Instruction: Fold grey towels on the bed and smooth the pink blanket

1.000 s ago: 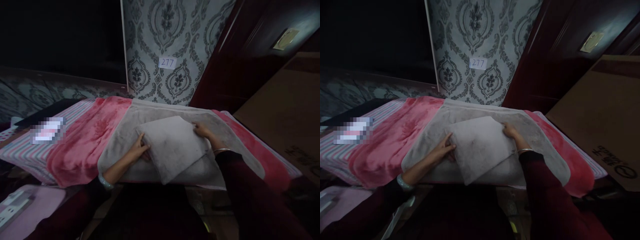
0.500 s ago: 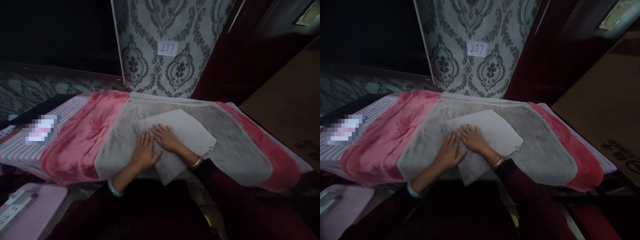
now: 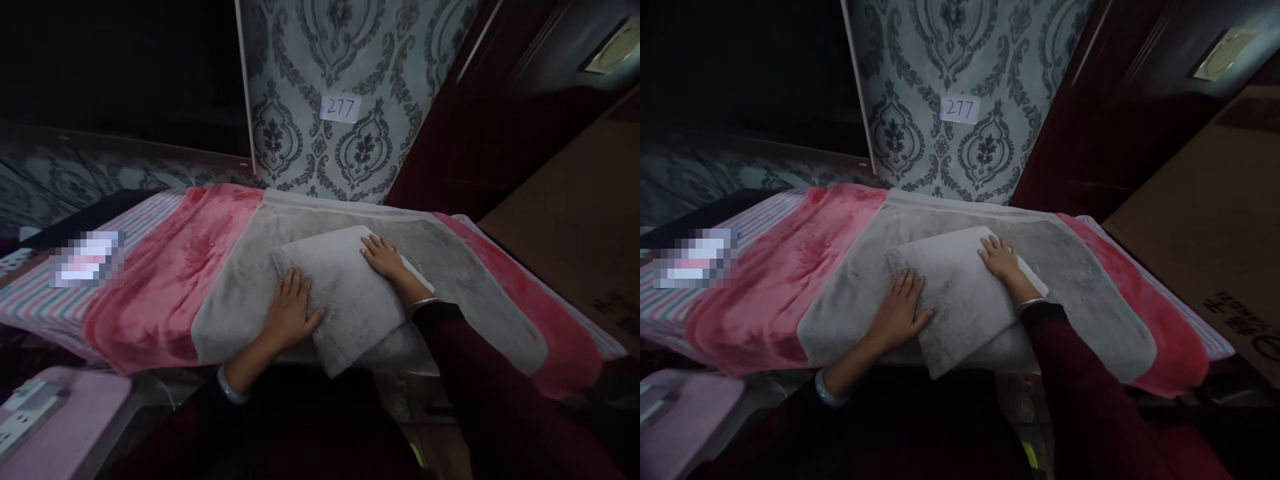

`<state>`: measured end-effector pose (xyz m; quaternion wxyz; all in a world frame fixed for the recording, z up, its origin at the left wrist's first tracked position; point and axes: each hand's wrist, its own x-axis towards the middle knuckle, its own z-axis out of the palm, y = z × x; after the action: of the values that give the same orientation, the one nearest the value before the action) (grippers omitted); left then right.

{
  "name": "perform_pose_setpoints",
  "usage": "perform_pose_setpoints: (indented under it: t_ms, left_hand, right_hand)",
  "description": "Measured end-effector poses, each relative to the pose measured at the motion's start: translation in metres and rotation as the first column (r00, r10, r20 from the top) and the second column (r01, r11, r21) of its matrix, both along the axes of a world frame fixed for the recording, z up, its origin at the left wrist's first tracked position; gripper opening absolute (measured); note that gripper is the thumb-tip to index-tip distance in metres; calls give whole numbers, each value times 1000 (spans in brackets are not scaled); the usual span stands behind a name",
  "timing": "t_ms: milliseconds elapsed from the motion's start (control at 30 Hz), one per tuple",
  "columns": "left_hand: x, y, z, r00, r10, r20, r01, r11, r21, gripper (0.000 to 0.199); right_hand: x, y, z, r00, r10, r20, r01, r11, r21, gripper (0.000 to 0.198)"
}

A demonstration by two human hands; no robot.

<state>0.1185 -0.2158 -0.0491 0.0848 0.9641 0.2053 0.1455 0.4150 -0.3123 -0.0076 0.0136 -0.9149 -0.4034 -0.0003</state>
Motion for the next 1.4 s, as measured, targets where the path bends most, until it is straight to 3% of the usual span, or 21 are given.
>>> perform_pose_setpoints:
  t_ms: [100, 167, 233, 333, 400, 500, 667, 767, 867, 967, 1033, 1067, 1100, 1167, 1233, 1267, 1333, 1400]
  left_hand:
    - [5, 10, 16, 1000, 21, 1, -21, 1000, -22, 75]
    - [11, 22, 27, 998, 62, 18, -62, 998, 3, 74]
    - [19, 34, 33, 992, 126, 3, -126, 991, 39, 79]
    - [25, 49, 28, 976, 190, -106, -187, 981, 41, 84]
    - [24, 53, 20, 970, 183, -159, -180, 983, 29, 83]
    - [20, 56, 12, 977, 163, -137, -159, 987, 35, 81]
    - [20, 62, 4, 989, 142, -45, -141, 989, 33, 82]
    - [22, 64, 3, 991, 134, -16, -133, 991, 30, 82]
    - [22, 64, 4, 991, 135, -24, -134, 991, 22, 81]
    - [22, 64, 5, 990, 141, -9, -141, 990, 20, 80]
    - [23, 64, 5, 990, 143, -4, -143, 990, 21, 79]
    - [23, 64, 5, 990, 141, -4, -141, 990, 21, 79]
    - [23, 65, 5, 990, 139, -3, -139, 990, 20, 79]
    - [24, 65, 5, 991, 131, 12, -131, 991, 12, 79]
    - [25, 67, 5, 992, 121, 40, -120, 993, -17, 78]
    - [25, 68, 6, 991, 119, 59, -116, 992, -46, 78]
    - [26, 70, 7, 985, 126, 116, -110, 985, -137, 78]
    - [27, 71, 9, 963, 164, 215, -98, 953, -288, 78]
  right_hand:
    - [-24, 22, 11, 998, 56, 11, -56, 998, 20, 58]
    - [-48, 45, 16, 975, 223, 0, -223, 974, 50, 58]
    - [-72, 67, 14, 915, 402, -39, -400, 915, 56, 56]
    - [-94, 88, 4, 823, 564, -65, -563, 826, 37, 55]
    - [-92, 92, -4, 804, 593, -41, -591, 805, 38, 56]
    - [-62, 86, -9, 865, 502, -16, -501, 865, 43, 57]
    - [14, 47, -6, 980, 196, -40, -194, 980, 47, 56]
    - [43, 16, -2, 995, 34, -94, -30, 998, 51, 57]
    - [51, -13, 3, 991, -82, -109, 86, 996, 34, 57]
    - [42, -44, 3, 984, -171, -56, 178, 968, 176, 57]
    - [27, -70, -4, 973, -216, -77, 228, 884, 409, 57]
    - [16, -85, -10, 969, -216, -121, 247, 805, 540, 55]
    - [2, -101, -18, 964, -196, -182, 267, 704, 658, 54]
    - [-30, -132, -35, 935, -105, -339, 349, 449, 823, 50]
    - [-68, -156, -50, 851, 43, -524, 507, 199, 839, 49]
    - [-86, -165, -56, 783, 130, -608, 598, 107, 794, 50]
    - [-117, -173, -62, 635, 299, -712, 745, 10, 668, 52]
    - [-136, -172, -62, 514, 424, -746, 827, -15, 562, 52]
